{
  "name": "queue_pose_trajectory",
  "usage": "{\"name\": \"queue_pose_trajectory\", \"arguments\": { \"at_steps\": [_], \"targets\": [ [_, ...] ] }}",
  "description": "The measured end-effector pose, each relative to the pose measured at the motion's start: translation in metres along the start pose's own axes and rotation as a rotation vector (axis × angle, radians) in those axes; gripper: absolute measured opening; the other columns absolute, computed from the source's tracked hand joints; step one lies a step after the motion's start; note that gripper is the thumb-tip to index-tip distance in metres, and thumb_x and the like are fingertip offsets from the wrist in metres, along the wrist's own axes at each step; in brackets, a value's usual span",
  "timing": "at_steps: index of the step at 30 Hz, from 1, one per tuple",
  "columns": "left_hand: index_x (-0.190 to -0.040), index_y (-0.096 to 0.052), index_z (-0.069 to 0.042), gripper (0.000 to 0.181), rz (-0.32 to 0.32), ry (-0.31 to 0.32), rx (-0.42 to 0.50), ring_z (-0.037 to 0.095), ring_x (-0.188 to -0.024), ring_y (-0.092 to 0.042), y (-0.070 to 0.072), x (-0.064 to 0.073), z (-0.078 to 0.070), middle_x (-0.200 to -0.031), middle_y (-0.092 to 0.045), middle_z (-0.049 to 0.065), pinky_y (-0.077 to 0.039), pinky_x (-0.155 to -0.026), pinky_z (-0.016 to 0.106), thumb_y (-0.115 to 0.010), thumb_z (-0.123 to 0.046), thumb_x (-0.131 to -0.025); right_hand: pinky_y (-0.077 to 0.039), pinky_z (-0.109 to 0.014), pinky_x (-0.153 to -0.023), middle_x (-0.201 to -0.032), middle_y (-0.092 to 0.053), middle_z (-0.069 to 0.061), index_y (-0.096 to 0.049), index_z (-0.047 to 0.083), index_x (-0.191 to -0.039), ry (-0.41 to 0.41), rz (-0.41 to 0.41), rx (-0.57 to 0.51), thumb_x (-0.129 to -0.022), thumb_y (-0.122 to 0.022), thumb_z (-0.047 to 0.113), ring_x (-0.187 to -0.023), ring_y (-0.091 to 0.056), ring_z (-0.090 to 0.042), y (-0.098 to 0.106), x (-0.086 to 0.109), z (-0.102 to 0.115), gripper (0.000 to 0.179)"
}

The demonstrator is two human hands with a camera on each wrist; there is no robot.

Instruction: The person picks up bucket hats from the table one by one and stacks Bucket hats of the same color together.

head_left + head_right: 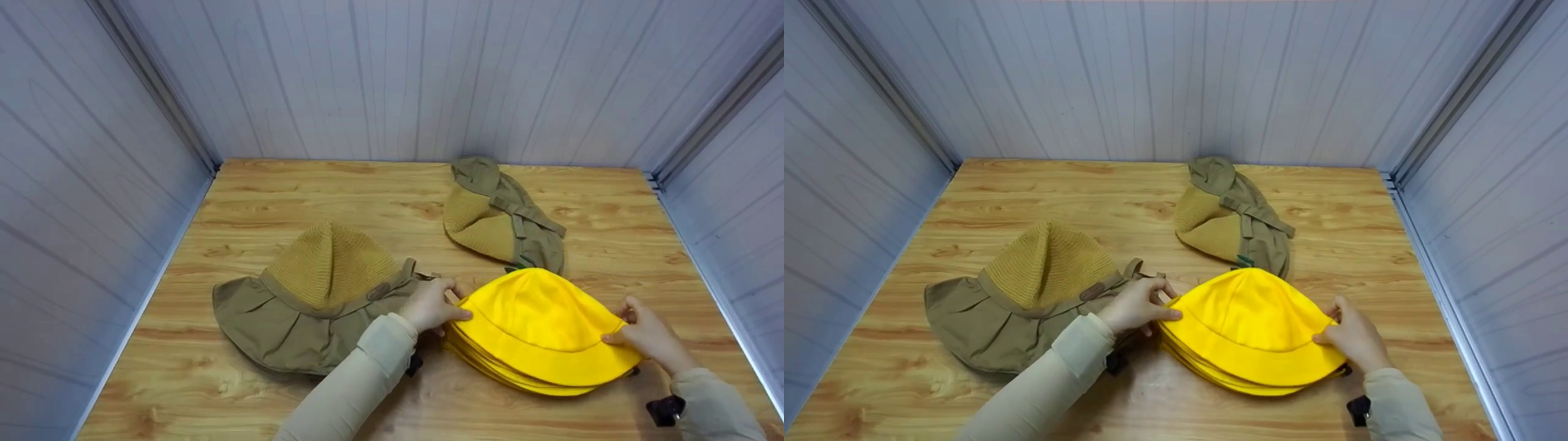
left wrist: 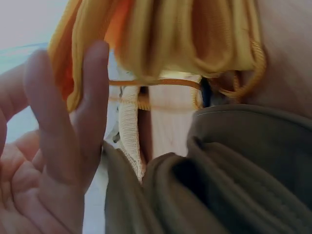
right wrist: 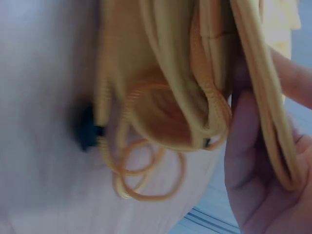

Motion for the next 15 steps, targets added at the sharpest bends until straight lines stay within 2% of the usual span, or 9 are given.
{"name": "queue_pose_trajectory", "arguments": {
  "at_steps": [2,4,9,13,15],
  "targets": [
    [-0.104,-0.065,-0.012,0.025,-0.026,-0.027,-0.082,0.012,-0.044,-0.052,-0.002,0.0,-0.002,-0.074,-0.067,0.004,-0.05,-0.044,0.025,-0.079,-0.021,-0.086,-0.053,-0.033,-0.067,-0.116,-0.056,-0.035,-0.044,-0.002,-0.106,-0.014,0.001,0.038,-0.082,-0.076,0.016,-0.093,-0.058,-0.034,-0.003,-0.001,-0.002,0.044],
    [-0.103,-0.067,-0.013,0.025,-0.063,-0.059,-0.189,0.011,-0.053,-0.054,-0.004,-0.001,-0.004,-0.084,-0.071,0.005,-0.048,-0.05,0.022,-0.079,-0.024,-0.085,-0.053,-0.034,-0.069,-0.117,-0.054,-0.036,-0.044,-0.003,-0.109,-0.034,0.009,0.069,-0.083,-0.074,0.016,-0.095,-0.057,-0.036,-0.004,-0.001,-0.002,0.044],
    [-0.1,-0.07,-0.016,0.026,-0.162,-0.121,-0.494,0.016,-0.081,-0.064,-0.007,0.001,-0.014,-0.1,-0.073,0.003,-0.051,-0.069,0.029,-0.079,-0.034,-0.085,-0.049,-0.034,-0.065,-0.116,-0.056,-0.033,-0.046,0.001,-0.111,-0.043,0.034,0.202,-0.085,-0.072,0.023,-0.087,-0.057,-0.032,-0.006,0.001,0.003,0.042],
    [-0.097,-0.071,-0.015,0.026,-0.234,-0.156,-0.74,0.02,-0.079,-0.068,-0.013,0.006,-0.023,-0.09,-0.073,0.001,-0.054,-0.063,0.034,-0.076,-0.039,-0.086,-0.046,-0.037,-0.062,-0.111,-0.06,-0.029,-0.05,0.002,-0.111,-0.02,0.029,0.355,-0.087,-0.073,0.033,-0.08,-0.057,-0.028,-0.004,0.004,0.01,0.046],
    [-0.095,-0.073,-0.015,0.027,-0.279,-0.176,-0.864,0.021,-0.077,-0.066,-0.016,0.009,-0.029,-0.088,-0.072,0.002,-0.054,-0.059,0.034,-0.075,-0.04,-0.087,-0.049,-0.046,-0.065,-0.114,-0.059,-0.031,-0.053,0.0,-0.115,0.01,-0.001,0.417,-0.086,-0.075,0.034,-0.085,-0.058,-0.035,-0.004,0.006,0.017,0.049]
  ]
}}
Point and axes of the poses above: each hand's wrist, its own x-axis away from the middle knuckle, its own y-axis out of the back of the hand, z = x × y, the point moved 6 cm from there along -x, towards the middle knuckle
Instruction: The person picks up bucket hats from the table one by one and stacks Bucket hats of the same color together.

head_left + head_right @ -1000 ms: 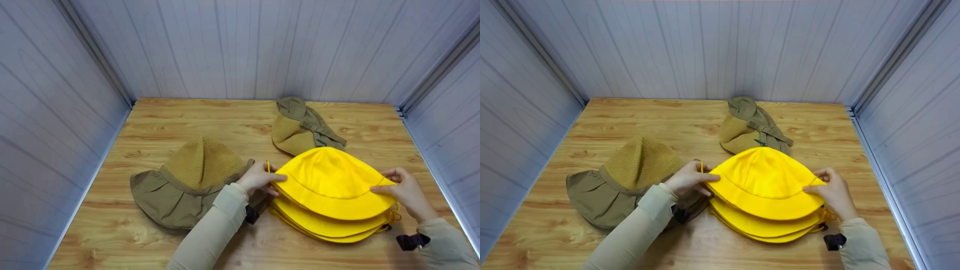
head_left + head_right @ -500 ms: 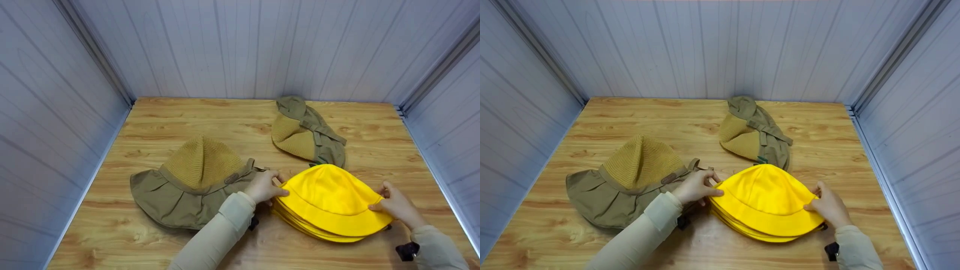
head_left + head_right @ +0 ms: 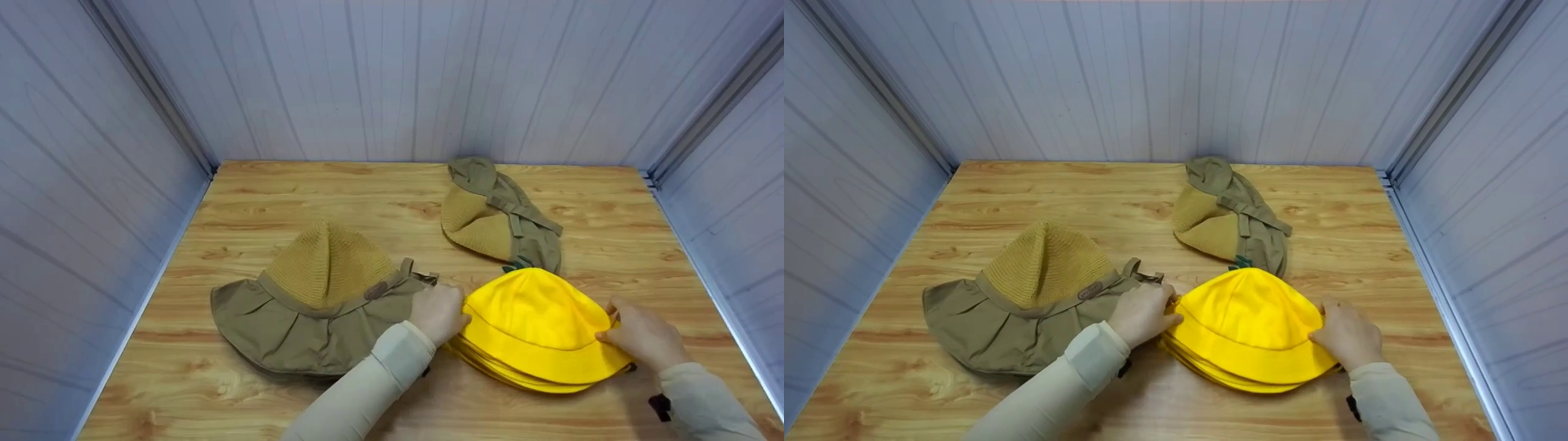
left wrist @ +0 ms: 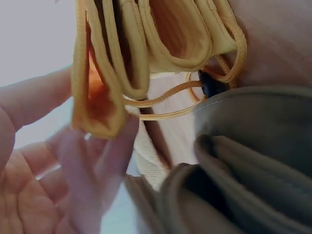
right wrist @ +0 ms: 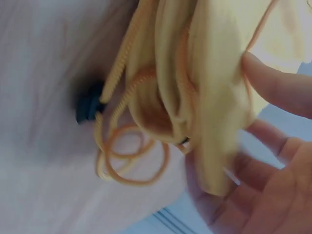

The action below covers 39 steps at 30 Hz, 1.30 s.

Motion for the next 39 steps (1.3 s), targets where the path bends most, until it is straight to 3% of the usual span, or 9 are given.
{"name": "queue_pose_trajectory", "arguments": {
  "at_steps": [3,6,8,11,14,17,25,30,39],
  "targets": [
    [-0.099,-0.073,-0.015,0.025,-0.09,-0.037,-0.143,0.021,-0.083,-0.063,0.005,0.001,-0.012,-0.092,-0.069,0.003,-0.055,-0.057,0.033,-0.07,-0.037,-0.09,-0.05,-0.063,-0.078,-0.122,-0.054,-0.033,-0.057,-0.003,-0.122,0.084,-0.126,0.069,-0.084,-0.077,0.026,-0.103,-0.056,-0.048,0.004,0.004,0.016,0.051],
    [-0.115,-0.07,-0.015,0.036,-0.159,-0.081,-0.231,0.022,-0.096,-0.061,0.008,0.001,-0.027,-0.106,-0.068,0.002,-0.055,-0.074,0.034,-0.065,-0.043,-0.092,-0.039,-0.072,-0.096,-0.137,-0.047,-0.034,-0.054,-0.004,-0.132,0.191,-0.237,0.087,-0.086,-0.074,0.019,-0.122,-0.045,-0.054,0.002,0.008,0.038,0.055],
    [-0.131,-0.063,-0.015,0.053,-0.152,-0.102,-0.247,0.026,-0.113,-0.059,0.005,0.001,-0.037,-0.123,-0.064,0.003,-0.053,-0.092,0.039,-0.06,-0.053,-0.094,-0.031,-0.07,-0.106,-0.146,-0.042,-0.031,-0.049,-0.003,-0.139,0.254,-0.254,0.09,-0.089,-0.072,0.024,-0.132,-0.038,-0.053,-0.002,0.009,0.051,0.061],
    [-0.149,-0.045,-0.018,0.08,-0.078,-0.114,-0.241,0.033,-0.14,-0.042,-0.004,-0.001,-0.051,-0.15,-0.048,0.003,-0.038,-0.113,0.049,-0.049,-0.071,-0.09,-0.018,-0.069,-0.114,-0.158,-0.029,-0.026,-0.038,0.0,-0.15,0.305,-0.211,0.064,-0.091,-0.068,0.045,-0.144,-0.023,-0.051,-0.013,0.009,0.065,0.08],
    [-0.157,-0.029,-0.023,0.094,-0.004,-0.116,-0.252,0.038,-0.151,-0.021,-0.019,-0.002,-0.062,-0.164,-0.027,0.001,-0.026,-0.119,0.055,-0.036,-0.083,-0.086,-0.008,-0.072,-0.114,-0.163,-0.016,-0.023,-0.026,0.004,-0.156,0.327,-0.168,0.069,-0.084,-0.062,0.069,-0.148,-0.012,-0.05,-0.026,0.006,0.073,0.104],
    [-0.159,-0.021,-0.027,0.1,0.039,-0.121,-0.28,0.038,-0.153,-0.01,-0.036,-0.002,-0.069,-0.167,-0.016,-0.002,-0.019,-0.12,0.059,-0.025,-0.09,-0.081,-0.005,-0.08,-0.107,-0.166,-0.008,-0.02,-0.017,0.007,-0.159,0.321,-0.137,0.094,-0.078,-0.059,0.078,-0.149,-0.006,-0.05,-0.037,0.002,0.074,0.115],
    [-0.158,-0.003,-0.043,0.101,0.172,-0.112,-0.281,0.033,-0.155,0.004,-0.072,-0.007,-0.064,-0.168,0.001,-0.008,-0.009,-0.12,0.063,-0.024,-0.096,-0.074,0.014,-0.086,-0.095,-0.165,0.006,-0.022,-0.01,0.007,-0.159,0.247,0.045,0.035,-0.081,-0.06,0.075,-0.146,0.006,-0.056,-0.059,-0.013,0.065,0.116],
    [-0.157,-0.001,-0.045,0.104,0.213,-0.094,-0.21,0.034,-0.154,0.005,-0.076,-0.012,-0.057,-0.168,0.002,-0.009,-0.008,-0.12,0.064,-0.032,-0.096,-0.072,0.021,-0.084,-0.093,-0.165,0.009,-0.022,-0.009,0.007,-0.16,0.226,0.088,0.01,-0.08,-0.062,0.074,-0.146,0.009,-0.056,-0.063,-0.02,0.064,0.116],
    [-0.156,0.002,-0.047,0.106,0.258,-0.077,-0.25,0.034,-0.154,0.007,-0.082,-0.011,-0.059,-0.167,0.006,-0.011,-0.01,-0.12,0.063,-0.03,-0.098,-0.069,0.024,-0.081,-0.094,-0.164,0.008,-0.024,-0.007,0.008,-0.16,0.193,0.112,0.008,-0.079,-0.061,0.077,-0.145,0.007,-0.058,-0.07,-0.022,0.059,0.119]
  ]
}}
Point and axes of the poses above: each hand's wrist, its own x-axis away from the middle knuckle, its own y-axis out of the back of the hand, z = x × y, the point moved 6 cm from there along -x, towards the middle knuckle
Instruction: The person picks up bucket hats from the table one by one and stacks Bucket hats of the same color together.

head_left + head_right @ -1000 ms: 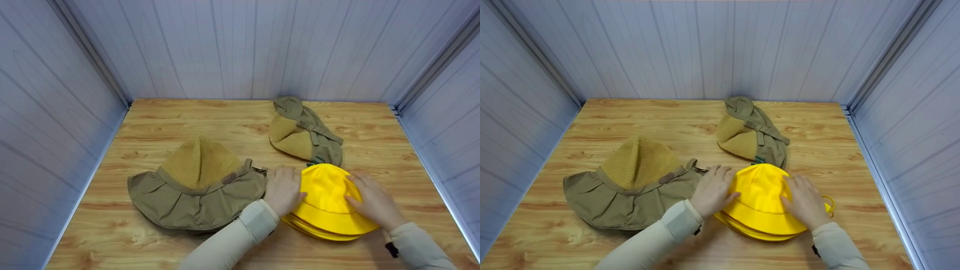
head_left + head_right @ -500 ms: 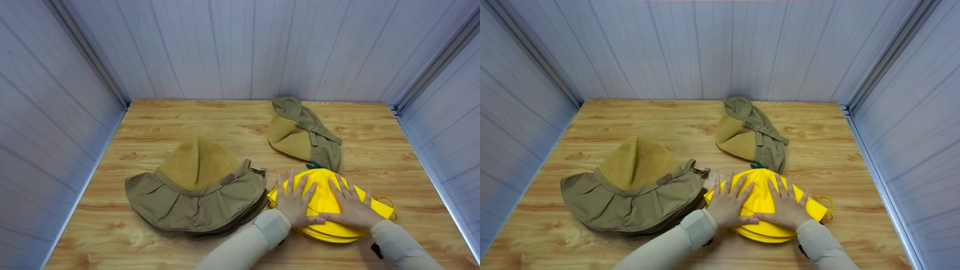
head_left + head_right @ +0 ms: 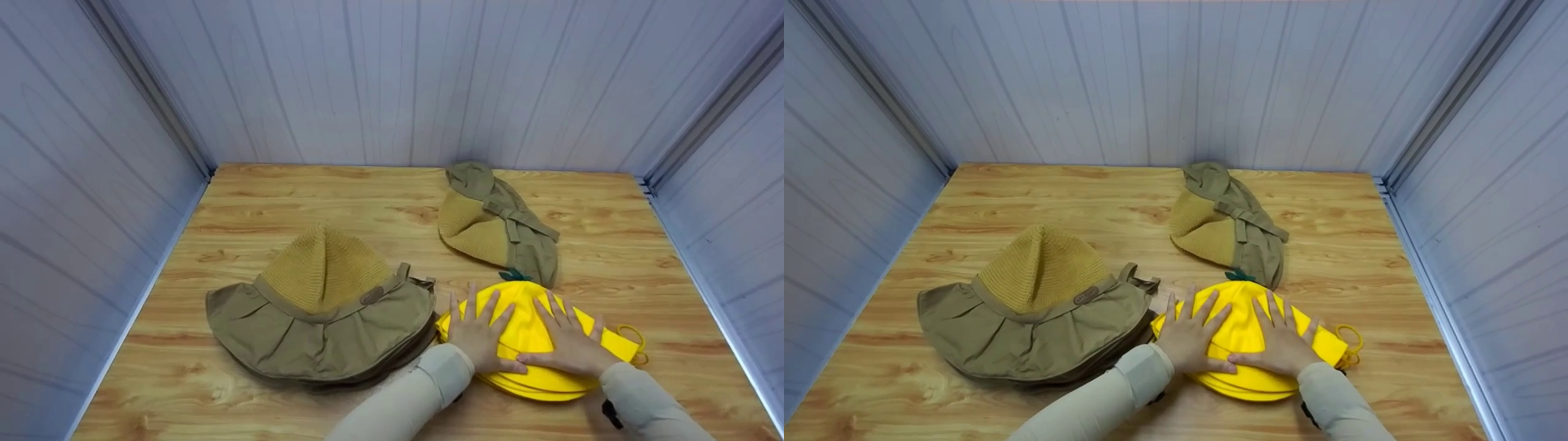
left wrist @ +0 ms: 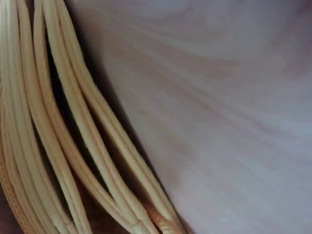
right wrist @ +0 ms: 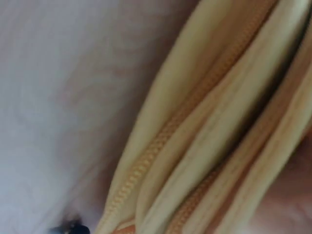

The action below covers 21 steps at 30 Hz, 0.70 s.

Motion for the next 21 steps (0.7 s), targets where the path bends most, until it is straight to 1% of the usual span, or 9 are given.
{"name": "queue_pose_trajectory", "arguments": {
  "at_steps": [8,11,14,16,18,20,21],
  "targets": [
    [-0.156,0.003,-0.047,0.105,0.019,0.006,-0.027,0.033,-0.155,0.004,-0.001,0.001,0.0,-0.167,0.005,-0.011,-0.012,-0.12,0.062,-0.028,-0.098,-0.07,0.026,-0.081,-0.093,-0.164,0.01,-0.024,-0.007,0.007,-0.16,0.008,-0.001,-0.012,-0.079,-0.061,0.076,-0.145,0.009,-0.057,0.0,0.0,0.0,0.119],
    [-0.156,0.004,-0.047,0.105,0.027,0.009,-0.045,0.033,-0.155,0.003,-0.001,0.001,-0.001,-0.167,0.004,-0.011,-0.012,-0.12,0.062,-0.027,-0.099,-0.069,0.025,-0.082,-0.092,-0.164,0.01,-0.025,-0.007,0.007,-0.159,0.012,0.014,-0.016,-0.079,-0.062,0.075,-0.145,0.009,-0.058,0.001,0.001,0.002,0.118],
    [-0.156,0.004,-0.047,0.106,0.03,0.01,-0.05,0.031,-0.155,0.001,-0.002,0.0,-0.002,-0.167,0.004,-0.012,-0.013,-0.12,0.062,-0.027,-0.099,-0.069,0.022,-0.084,-0.091,-0.163,0.011,-0.026,-0.007,0.005,-0.159,0.017,0.049,-0.015,-0.079,-0.063,0.074,-0.144,0.009,-0.059,0.005,0.002,0.005,0.119],
    [-0.156,0.005,-0.046,0.107,0.028,0.012,-0.051,0.03,-0.155,-0.001,-0.002,-0.002,-0.002,-0.167,0.004,-0.012,-0.013,-0.12,0.062,-0.027,-0.099,-0.068,0.018,-0.087,-0.09,-0.162,0.012,-0.029,-0.007,0.003,-0.158,0.021,0.093,-0.013,-0.078,-0.066,0.072,-0.142,0.007,-0.062,0.011,0.003,0.009,0.121],
    [-0.156,0.005,-0.046,0.108,0.028,0.01,-0.048,0.03,-0.155,-0.001,-0.003,-0.002,-0.002,-0.167,0.004,-0.012,-0.014,-0.12,0.061,-0.027,-0.099,-0.068,0.01,-0.088,-0.094,-0.16,0.009,-0.033,-0.008,0.0,-0.157,0.022,0.148,0.004,-0.078,-0.068,0.07,-0.141,0.003,-0.064,0.02,0.003,0.015,0.121],
    [-0.156,0.005,-0.046,0.108,0.035,0.007,-0.043,0.031,-0.155,-0.001,-0.005,-0.002,-0.002,-0.167,0.004,-0.012,-0.014,-0.12,0.061,-0.027,-0.099,-0.068,0.0,-0.086,-0.1,-0.158,0.002,-0.038,-0.015,-0.004,-0.155,0.032,0.201,0.009,-0.079,-0.071,0.065,-0.14,-0.006,-0.065,0.032,0.001,0.023,0.117],
    [-0.155,0.006,-0.047,0.108,0.042,0.006,-0.043,0.031,-0.155,0.0,-0.006,-0.002,-0.002,-0.167,0.004,-0.012,-0.014,-0.12,0.061,-0.027,-0.099,-0.067,-0.008,-0.083,-0.103,-0.157,-0.006,-0.039,-0.022,-0.006,-0.153,0.04,0.222,0.021,-0.081,-0.071,0.063,-0.139,-0.013,-0.064,0.041,-0.001,0.027,0.111]
  ]
}}
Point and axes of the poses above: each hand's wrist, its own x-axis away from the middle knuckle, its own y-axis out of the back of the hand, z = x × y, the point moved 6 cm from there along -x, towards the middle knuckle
